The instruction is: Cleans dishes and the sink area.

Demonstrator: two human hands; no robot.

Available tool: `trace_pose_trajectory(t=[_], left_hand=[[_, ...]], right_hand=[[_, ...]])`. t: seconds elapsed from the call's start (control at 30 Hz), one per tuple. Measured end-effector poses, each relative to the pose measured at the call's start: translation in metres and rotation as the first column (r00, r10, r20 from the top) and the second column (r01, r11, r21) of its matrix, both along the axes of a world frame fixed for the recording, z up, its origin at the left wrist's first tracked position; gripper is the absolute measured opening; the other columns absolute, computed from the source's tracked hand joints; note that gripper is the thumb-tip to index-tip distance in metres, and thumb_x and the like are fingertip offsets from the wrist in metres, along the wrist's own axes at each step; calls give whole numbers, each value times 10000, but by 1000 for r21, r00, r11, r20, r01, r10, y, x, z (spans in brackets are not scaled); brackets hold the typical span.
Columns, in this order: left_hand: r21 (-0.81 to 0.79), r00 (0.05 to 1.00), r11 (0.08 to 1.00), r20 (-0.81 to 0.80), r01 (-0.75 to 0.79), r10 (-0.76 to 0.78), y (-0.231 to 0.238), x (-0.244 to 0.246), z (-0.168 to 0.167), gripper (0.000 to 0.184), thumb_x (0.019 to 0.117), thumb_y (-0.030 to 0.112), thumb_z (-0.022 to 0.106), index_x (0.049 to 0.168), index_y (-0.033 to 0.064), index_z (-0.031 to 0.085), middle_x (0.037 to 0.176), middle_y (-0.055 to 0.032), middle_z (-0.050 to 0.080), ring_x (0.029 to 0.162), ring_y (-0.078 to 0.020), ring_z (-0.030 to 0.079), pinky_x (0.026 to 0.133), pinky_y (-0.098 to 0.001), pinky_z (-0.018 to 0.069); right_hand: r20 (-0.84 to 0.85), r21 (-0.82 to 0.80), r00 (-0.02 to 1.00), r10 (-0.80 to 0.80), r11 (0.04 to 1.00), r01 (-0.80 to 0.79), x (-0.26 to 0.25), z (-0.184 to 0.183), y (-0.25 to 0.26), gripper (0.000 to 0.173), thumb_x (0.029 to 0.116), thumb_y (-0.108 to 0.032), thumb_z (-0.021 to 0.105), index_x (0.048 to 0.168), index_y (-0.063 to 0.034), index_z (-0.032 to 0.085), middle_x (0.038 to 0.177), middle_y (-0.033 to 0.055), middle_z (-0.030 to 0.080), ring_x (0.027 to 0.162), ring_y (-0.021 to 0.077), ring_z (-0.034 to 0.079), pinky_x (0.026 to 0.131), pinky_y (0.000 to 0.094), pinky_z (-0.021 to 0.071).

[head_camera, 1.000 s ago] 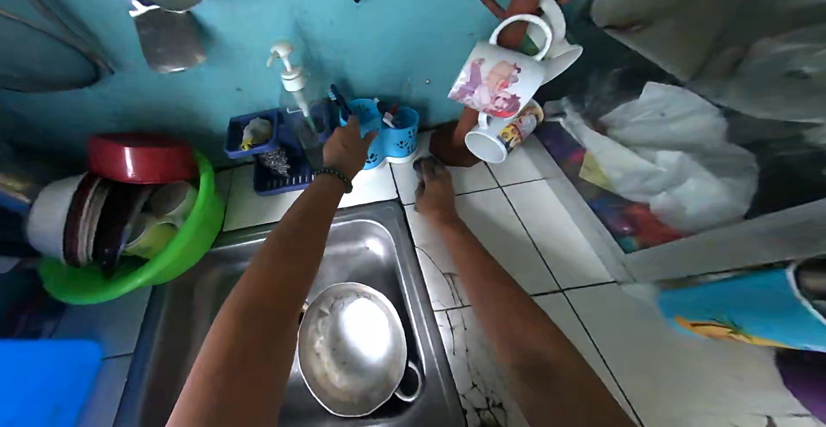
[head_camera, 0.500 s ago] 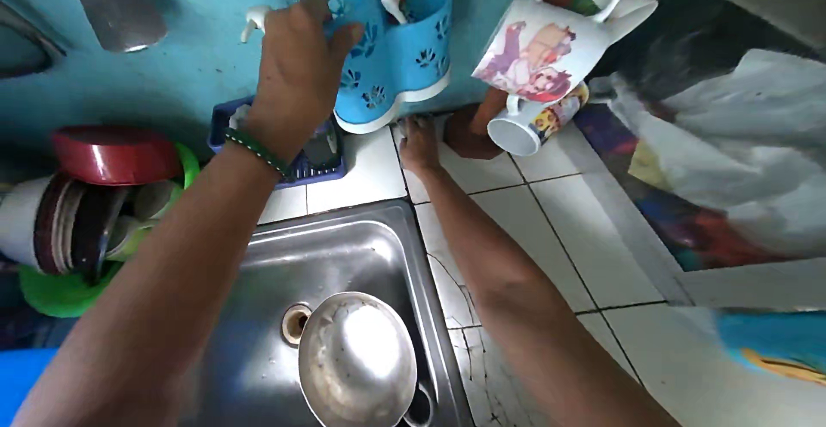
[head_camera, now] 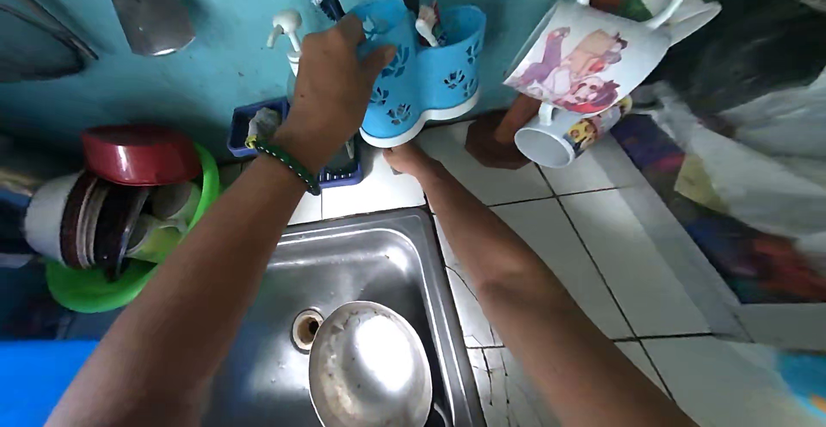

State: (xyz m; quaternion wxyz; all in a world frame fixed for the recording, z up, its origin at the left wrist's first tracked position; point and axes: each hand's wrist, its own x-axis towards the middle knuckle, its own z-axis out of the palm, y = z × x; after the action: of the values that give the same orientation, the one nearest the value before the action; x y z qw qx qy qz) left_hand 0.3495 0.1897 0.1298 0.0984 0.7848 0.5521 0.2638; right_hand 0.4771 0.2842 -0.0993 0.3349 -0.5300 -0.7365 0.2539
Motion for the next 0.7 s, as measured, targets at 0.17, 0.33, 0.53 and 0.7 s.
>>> trace_pose_trajectory(t=[0.17, 0.33, 0.53, 0.7], left_hand=[[-18, 1000, 1000, 4, 3, -3, 2, 1, -12, 370, 1059, 307, 578, 1203, -33, 615, 1009, -177, 683, 789, -218, 704, 765, -389, 594], [-46, 999, 999, 32, 9, -7, 7, 4, -33, 381, 1061, 284, 575, 1259, -39, 605, 1091, -215, 684, 897, -268, 710, 834, -417, 580], [-143, 1000, 990, 6, -5, 6, 21, 10, -70, 430, 1068, 285, 556, 1322, -62, 566, 1172, -279, 659, 1051, -386, 682, 947, -529, 535], [-220, 997, 973, -38, -77, 70, 32, 14, -94, 434, 1074, 273, 544, 1356, -57, 548, 1196, -301, 654, 1149, -445, 642, 999, -579, 486]], right_hand=[[-36, 21, 996, 82, 996, -81, 4, -4, -3, 347, 977, -48, 622, 1282, 117, 622, 1330, 323, 607, 1312, 431, 553, 1138, 552, 389], [-74, 111, 939, 335, 939, -326, 11, -6, -44, 456, 871, 151, 518, 1255, 7, 719, 1330, 240, 659, 1291, 384, 600, 1123, 525, 433], [-41, 79, 919, 392, 918, -388, 5, -3, -118, 440, 895, 126, 512, 1262, -3, 718, 1368, 215, 641, 1289, 369, 598, 1100, 522, 450], [-39, 24, 848, 529, 849, -529, -8, 3, -163, 407, 925, 94, 527, 1283, 8, 700, 1366, 181, 650, 1291, 322, 596, 1095, 454, 452]])
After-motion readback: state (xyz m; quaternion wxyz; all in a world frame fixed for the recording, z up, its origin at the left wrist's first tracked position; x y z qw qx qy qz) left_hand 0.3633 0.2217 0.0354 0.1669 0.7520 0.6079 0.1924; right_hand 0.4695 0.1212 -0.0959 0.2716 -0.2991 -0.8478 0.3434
